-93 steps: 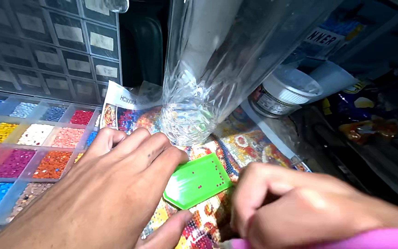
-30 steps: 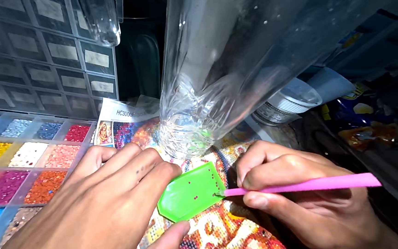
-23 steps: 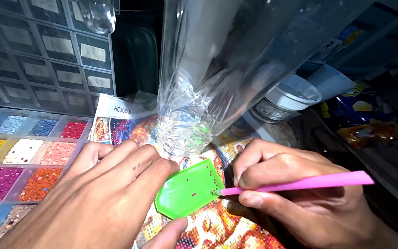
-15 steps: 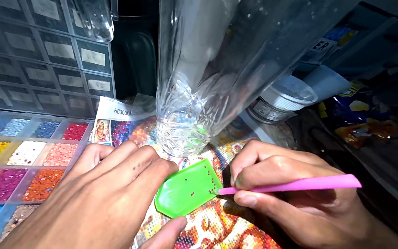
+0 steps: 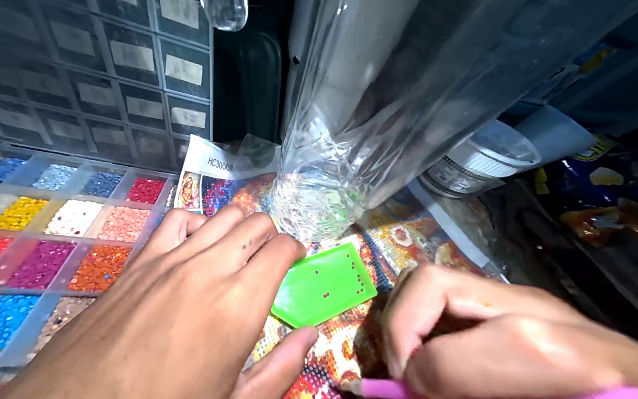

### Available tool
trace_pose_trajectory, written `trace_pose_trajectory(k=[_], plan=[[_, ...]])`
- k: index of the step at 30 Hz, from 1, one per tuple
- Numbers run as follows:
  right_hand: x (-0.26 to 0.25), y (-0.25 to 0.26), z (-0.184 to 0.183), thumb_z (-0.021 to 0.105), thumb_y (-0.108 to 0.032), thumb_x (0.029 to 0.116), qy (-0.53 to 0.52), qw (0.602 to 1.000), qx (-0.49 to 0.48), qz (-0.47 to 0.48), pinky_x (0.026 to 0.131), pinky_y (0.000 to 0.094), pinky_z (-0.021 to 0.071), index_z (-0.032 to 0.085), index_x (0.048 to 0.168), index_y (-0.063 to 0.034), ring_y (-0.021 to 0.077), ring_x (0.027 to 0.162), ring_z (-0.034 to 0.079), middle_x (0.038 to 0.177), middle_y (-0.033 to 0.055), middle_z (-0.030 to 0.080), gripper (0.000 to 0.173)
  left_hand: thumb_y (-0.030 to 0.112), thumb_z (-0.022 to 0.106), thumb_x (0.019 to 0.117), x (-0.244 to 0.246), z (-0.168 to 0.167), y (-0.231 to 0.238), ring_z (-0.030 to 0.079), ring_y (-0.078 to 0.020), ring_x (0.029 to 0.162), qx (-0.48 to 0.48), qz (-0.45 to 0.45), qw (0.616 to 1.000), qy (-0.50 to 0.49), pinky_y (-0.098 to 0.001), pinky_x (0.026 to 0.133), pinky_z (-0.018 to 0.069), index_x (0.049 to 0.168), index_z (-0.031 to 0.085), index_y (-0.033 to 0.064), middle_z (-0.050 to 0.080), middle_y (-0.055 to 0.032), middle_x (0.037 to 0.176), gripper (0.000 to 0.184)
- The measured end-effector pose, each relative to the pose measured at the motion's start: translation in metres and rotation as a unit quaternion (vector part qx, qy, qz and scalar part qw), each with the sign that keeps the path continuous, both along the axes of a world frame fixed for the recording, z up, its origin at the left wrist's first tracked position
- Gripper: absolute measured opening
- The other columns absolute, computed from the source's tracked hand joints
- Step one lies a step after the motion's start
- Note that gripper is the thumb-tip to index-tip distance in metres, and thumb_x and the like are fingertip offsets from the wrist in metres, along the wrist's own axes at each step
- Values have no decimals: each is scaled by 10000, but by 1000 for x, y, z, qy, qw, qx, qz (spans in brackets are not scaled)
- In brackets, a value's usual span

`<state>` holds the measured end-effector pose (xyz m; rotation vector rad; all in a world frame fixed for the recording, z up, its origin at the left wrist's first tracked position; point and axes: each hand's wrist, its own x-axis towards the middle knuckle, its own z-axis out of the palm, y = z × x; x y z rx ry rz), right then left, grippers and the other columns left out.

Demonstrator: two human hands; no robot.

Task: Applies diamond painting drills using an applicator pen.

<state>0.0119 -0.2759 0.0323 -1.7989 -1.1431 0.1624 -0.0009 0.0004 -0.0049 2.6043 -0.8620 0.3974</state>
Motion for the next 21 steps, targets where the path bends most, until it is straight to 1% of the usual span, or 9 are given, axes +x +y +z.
trace_pose_trajectory(k=[2,5,9,11,14,16,17,18,21], plan=[[-2,5,-3,626,-161,1020,16,1000,0,18,773,265,585,664,896,-16,137,909,679,934,99,663,195,643,568,904,1,0,-1,589,-161,926,4,2,1000,-2,-440,785,389,1216,691,220,654,39,1028,540],[-2,8,-6,641,-137,1008,53,998,18,27,803,316,617,649,902,-9,167,913,693,935,108,655,166,680,530,901,1,-1,-1,584,-172,933,9,2,1000,-6,-441,772,386,1243,677,206,639,35,1026,602],[-1,8,-7,641,-115,1004,95,995,30,29,835,393,645,639,906,-6,201,905,707,936,114,646,146,722,507,855,3,6,1,581,-206,957,49,-15,999,16,-461,758,378,1336,617,196,629,17,1069,721],[0,7,-8,638,-109,1005,96,995,31,21,830,393,650,631,899,-12,186,889,707,929,104,642,144,688,517,805,3,9,4,577,-237,990,88,-30,995,33,-476,759,375,1408,572,195,626,-1,1121,781],[1,6,-10,630,-111,1011,88,996,28,21,827,351,642,633,923,-16,156,891,691,939,90,633,129,730,532,774,3,15,5,564,-244,1021,126,-42,989,69,-478,771,373,1479,514,220,604,-8,1184,870],[1,6,-10,636,-101,1006,87,996,28,21,812,350,643,628,910,-11,159,874,693,929,95,632,132,760,524,776,2,12,4,567,-260,1023,126,-36,990,57,-486,779,374,1460,530,229,606,-21,1188,865],[1,6,-10,633,-100,1007,86,996,26,22,810,350,641,627,915,-10,160,871,691,926,95,630,129,752,511,783,2,6,3,573,-259,1010,114,-27,993,31,-484,779,379,1440,552,233,616,-21,1176,837],[1,6,-10,631,-103,1009,83,996,22,25,811,351,645,629,923,-10,162,874,694,927,96,631,127,720,490,787,2,-3,2,571,-246,967,94,-16,995,-8,-470,760,374,1393,585,238,622,-12,1129,780],[2,6,-11,646,-92,1001,85,996,17,30,811,362,648,630,930,-5,174,881,700,933,103,633,114,697,473,801,4,-11,1,563,-230,918,78,-7,996,-48,-452,734,364,1346,608,233,619,-2,1078,729]])
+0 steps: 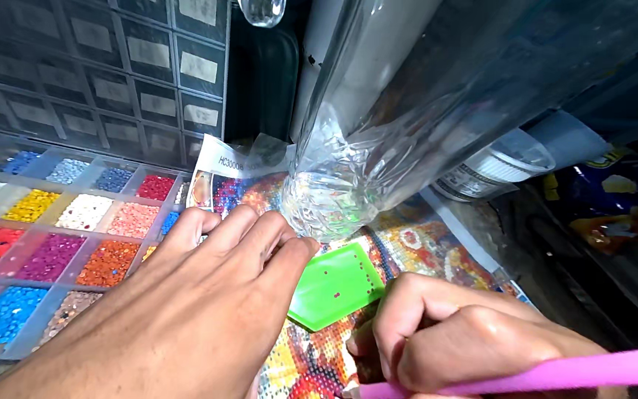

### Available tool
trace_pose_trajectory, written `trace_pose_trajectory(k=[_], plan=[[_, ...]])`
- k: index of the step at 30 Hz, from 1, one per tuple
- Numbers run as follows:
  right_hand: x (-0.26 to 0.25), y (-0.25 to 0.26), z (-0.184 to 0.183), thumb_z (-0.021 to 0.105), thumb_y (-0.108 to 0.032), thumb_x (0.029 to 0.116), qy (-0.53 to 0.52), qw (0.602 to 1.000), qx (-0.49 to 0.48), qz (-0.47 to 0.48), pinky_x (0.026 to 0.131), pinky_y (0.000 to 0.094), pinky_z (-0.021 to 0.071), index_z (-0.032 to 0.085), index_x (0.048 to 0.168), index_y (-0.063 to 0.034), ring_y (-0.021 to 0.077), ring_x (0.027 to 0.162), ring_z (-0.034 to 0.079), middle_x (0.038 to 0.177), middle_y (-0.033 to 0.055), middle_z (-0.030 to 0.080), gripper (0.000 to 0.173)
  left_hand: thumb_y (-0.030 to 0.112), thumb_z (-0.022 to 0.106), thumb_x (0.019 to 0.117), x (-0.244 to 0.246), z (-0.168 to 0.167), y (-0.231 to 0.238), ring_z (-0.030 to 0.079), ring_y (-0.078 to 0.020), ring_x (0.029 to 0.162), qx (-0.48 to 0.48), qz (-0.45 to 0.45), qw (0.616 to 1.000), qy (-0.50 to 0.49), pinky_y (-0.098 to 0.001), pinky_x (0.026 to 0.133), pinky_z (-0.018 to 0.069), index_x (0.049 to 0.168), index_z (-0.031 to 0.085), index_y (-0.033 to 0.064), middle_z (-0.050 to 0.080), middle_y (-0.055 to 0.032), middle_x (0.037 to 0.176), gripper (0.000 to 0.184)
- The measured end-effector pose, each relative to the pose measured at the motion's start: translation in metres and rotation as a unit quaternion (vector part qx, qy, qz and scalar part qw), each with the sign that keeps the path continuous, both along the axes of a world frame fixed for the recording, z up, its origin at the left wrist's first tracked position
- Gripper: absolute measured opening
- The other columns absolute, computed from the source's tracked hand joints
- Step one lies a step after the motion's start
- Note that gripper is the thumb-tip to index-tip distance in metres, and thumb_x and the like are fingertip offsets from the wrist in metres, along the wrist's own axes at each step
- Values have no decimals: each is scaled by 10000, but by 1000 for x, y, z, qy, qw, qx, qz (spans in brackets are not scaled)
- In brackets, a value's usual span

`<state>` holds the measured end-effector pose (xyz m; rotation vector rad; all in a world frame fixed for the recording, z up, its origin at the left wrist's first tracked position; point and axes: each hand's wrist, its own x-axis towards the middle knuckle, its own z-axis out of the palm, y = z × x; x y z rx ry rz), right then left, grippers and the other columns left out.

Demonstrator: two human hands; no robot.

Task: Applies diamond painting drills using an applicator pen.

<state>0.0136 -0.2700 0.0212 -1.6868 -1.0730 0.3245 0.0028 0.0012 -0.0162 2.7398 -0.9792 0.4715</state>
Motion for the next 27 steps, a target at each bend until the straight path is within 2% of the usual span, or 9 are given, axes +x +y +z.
trace_pose_trajectory(k=[5,9,11,15,20,24,27], plan=[[0,0,-1,634,-95,1005,4,1000,2,5,828,376,648,633,943,-6,188,899,705,941,108,636,108,721,439,815,0,0,0,567,-236,933,3,-5,1000,-2,-457,745,366,1366,612,221,627,-10,1104,763],[0,0,-2,631,-109,1010,-10,1000,2,4,814,354,640,629,944,-10,177,897,700,937,106,638,119,762,506,773,-2,13,1,574,-256,992,36,-7,998,54,-481,774,382,1417,571,220,614,-24,1173,844],[0,0,-1,633,-117,1012,-14,1000,-4,6,805,336,635,628,935,-10,168,894,693,931,102,634,131,757,457,787,-1,3,1,570,-245,955,14,-2,1000,12,-460,739,367,1375,592,225,627,-12,1137,804],[-1,0,0,643,-109,1005,-9,1000,-9,7,809,337,640,633,937,-7,176,906,700,944,108,640,123,735,447,803,0,0,1,569,-243,944,2,-4,1000,-4,-464,747,371,1368,607,217,626,-11,1105,783],[-1,0,0,635,-115,1008,-23,1000,-14,9,817,326,633,636,932,-9,173,918,696,950,109,638,131,773,542,742,-3,21,2,575,-266,1036,59,-7,995,86,-491,787,385,1455,534,222,606,-29,1206,902],[-1,1,0,631,-121,1014,-7,1000,-1,3,809,356,644,622,924,-13,175,886,699,928,101,633,140,661,485,794,0,3,1,573,-245,936,11,-8,1000,11,-463,732,364,1371,603,211,631,-18,1107,741],[-1,0,1,634,-114,1008,-12,1000,-6,-1,810,351,642,630,924,-13,181,897,703,937,105,640,131,714,482,792,0,5,1,565,-229,942,17,-8,1000,12,-459,755,368,1381,603,223,617,-2,1115,777]])
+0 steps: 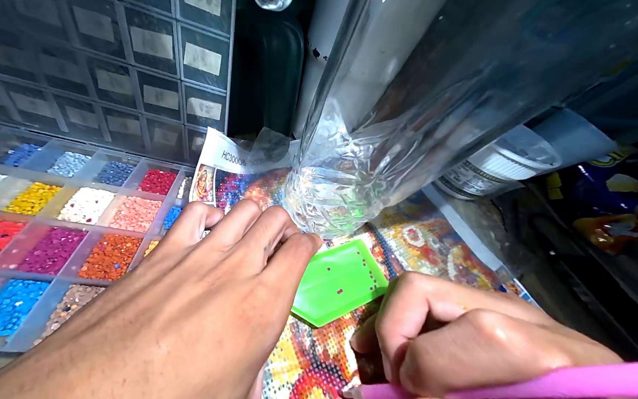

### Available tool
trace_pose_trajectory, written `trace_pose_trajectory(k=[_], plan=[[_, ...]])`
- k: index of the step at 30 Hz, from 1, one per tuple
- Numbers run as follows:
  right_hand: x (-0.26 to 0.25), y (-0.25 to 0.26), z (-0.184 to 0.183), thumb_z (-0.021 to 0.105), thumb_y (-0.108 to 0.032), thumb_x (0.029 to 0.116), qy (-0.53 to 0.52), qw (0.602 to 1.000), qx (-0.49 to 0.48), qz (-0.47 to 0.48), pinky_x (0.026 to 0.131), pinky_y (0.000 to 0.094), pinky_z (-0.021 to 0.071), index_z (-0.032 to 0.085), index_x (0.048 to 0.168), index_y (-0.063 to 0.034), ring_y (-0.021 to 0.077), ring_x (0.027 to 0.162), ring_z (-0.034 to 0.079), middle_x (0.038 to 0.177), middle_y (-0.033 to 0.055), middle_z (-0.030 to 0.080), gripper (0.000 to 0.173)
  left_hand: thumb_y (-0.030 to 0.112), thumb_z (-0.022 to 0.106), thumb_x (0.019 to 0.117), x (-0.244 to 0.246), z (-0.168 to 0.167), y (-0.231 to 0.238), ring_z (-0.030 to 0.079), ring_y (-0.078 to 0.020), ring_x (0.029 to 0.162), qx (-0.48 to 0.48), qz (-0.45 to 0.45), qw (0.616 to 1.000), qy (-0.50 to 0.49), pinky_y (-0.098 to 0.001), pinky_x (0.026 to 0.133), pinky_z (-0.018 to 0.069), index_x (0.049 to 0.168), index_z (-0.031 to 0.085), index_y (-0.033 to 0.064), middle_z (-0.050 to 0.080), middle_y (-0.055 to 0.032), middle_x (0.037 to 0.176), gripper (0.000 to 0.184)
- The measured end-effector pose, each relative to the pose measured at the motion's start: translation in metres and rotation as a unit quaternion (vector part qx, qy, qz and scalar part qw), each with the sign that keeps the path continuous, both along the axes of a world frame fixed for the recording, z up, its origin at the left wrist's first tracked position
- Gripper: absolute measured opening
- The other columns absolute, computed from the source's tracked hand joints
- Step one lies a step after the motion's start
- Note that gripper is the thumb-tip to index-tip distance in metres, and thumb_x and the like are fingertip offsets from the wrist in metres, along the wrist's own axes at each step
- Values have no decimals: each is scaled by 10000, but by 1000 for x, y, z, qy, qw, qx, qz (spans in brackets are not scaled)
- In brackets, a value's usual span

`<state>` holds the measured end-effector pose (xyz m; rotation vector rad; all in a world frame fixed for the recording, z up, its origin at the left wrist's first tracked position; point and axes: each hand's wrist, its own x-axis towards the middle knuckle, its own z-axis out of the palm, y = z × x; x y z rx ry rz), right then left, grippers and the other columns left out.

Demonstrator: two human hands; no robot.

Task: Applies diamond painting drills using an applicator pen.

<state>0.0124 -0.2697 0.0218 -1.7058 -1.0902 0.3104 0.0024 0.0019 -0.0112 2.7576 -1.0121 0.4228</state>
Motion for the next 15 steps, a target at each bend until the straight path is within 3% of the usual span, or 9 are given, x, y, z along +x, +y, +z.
trace_pose_trajectory(k=[8,11,13,15], plan=[[-2,2,3,638,-119,1010,-51,998,-37,-2,783,264,601,632,886,-10,135,901,674,932,102,638,165,748,476,777,0,1,0,572,-246,958,-1,1,1000,8,-466,755,378,1372,601,218,621,-12,1120,807],[0,0,4,642,-117,1002,-23,1000,9,-16,856,377,619,625,863,-16,174,894,692,890,93,650,173,785,541,746,-1,17,2,570,-268,1036,41,-6,996,81,-487,795,385,1454,541,204,607,-38,1209,917],[4,-6,9,651,-166,1000,-41,996,43,-73,871,395,623,633,871,-81,136,854,696,849,21,661,155,796,499,784,0,17,2,575,-256,1032,30,-8,995,90,-484,796,380,1462,535,218,617,-28,1206,893],[12,-12,12,666,-231,999,-99,983,52,-144,854,316,614,650,933,-180,70,845,682,859,-70,662,85,796,453,857,1,18,2,573,-214,1027,-6,1,994,107,-471,814,378,1434,572,249,625,10,1180,804]])
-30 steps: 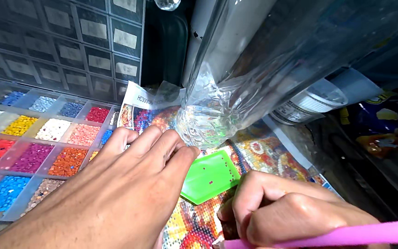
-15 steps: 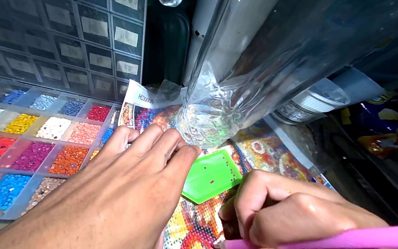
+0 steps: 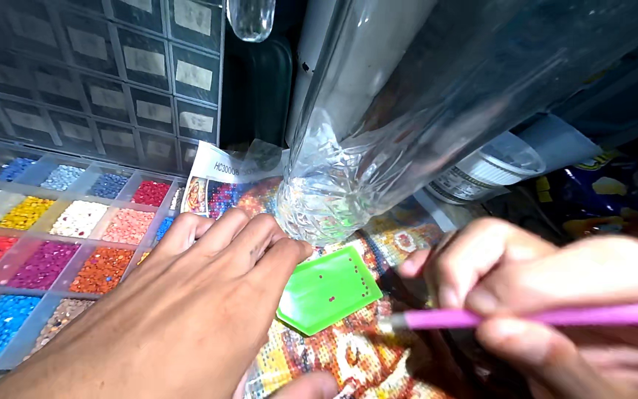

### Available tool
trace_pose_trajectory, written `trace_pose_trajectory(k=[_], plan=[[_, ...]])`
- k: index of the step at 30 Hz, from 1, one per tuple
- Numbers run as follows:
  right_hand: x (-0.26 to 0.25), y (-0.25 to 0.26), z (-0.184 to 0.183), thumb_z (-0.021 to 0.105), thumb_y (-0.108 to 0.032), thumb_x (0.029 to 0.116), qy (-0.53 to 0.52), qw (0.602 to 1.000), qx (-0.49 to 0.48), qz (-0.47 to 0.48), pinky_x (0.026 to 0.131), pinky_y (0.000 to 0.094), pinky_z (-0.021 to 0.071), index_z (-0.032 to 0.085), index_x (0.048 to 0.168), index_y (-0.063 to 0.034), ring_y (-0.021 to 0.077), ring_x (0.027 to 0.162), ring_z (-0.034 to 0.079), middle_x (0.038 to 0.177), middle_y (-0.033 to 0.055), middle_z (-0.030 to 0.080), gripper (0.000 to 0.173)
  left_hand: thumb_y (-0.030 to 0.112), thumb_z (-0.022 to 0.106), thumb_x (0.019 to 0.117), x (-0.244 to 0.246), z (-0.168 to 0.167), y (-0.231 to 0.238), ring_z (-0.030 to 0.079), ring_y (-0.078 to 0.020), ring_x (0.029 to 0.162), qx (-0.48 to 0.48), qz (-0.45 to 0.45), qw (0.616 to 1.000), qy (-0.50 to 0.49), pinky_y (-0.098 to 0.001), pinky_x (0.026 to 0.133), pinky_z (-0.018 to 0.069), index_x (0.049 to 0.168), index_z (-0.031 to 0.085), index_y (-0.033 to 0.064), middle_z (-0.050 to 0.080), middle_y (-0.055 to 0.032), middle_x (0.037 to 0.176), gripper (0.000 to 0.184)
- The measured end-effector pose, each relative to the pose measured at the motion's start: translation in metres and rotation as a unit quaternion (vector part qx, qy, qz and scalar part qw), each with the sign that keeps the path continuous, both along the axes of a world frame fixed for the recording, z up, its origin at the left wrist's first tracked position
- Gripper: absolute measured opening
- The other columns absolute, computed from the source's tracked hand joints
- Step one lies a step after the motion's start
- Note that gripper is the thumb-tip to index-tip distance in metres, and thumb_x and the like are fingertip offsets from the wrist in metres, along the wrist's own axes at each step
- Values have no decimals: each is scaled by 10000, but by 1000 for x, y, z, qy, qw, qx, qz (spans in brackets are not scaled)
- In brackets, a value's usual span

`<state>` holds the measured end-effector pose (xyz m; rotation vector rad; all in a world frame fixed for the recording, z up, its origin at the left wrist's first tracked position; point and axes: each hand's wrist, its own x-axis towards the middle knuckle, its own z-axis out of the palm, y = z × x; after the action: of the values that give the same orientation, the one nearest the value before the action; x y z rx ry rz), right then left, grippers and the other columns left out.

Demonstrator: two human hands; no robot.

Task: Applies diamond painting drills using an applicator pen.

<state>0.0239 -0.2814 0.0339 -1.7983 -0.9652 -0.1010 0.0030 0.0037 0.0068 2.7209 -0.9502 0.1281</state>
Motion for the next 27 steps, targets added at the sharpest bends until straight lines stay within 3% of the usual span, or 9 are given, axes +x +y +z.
trace_pose_trajectory(k=[3,8,16,22,27], plan=[[11,-7,-4,713,-237,961,-84,994,-11,-66,763,243,603,642,988,-215,72,844,685,887,-94,684,79,730,503,893,-1,-2,-1,581,-177,1055,-50,17,999,8,-476,839,385,1320,639,281,642,50,1175,635],[15,-9,-5,716,-190,943,-83,995,-36,-48,727,231,601,655,959,-168,85,842,674,897,-65,670,66,678,570,890,-1,-5,0,592,-162,1031,-73,22,997,-3,-469,843,398,1258,663,281,651,59,1132,549],[16,-13,-2,689,-189,965,-90,994,-32,-51,713,220,586,647,978,-174,76,833,664,896,-70,661,46,641,597,900,-2,-8,1,593,-166,1025,-90,4,996,-23,-462,856,401,1262,669,259,664,46,1100,531],[17,-19,1,676,-216,980,-104,991,-25,-85,760,255,606,633,1020,-190,97,874,678,923,-71,668,64,581,635,895,-2,-5,1,590,-171,1000,-101,-41,994,-32,-470,875,383,1239,687,246,664,25,1092,483],[17,-20,2,675,-214,983,-110,989,-25,-92,749,224,594,624,1017,-188,82,870,671,932,-75,663,67,575,642,903,-1,-2,2,595,-155,1028,-116,-46,992,9,-467,888,384,1259,690,251,679,35,1114,483]])
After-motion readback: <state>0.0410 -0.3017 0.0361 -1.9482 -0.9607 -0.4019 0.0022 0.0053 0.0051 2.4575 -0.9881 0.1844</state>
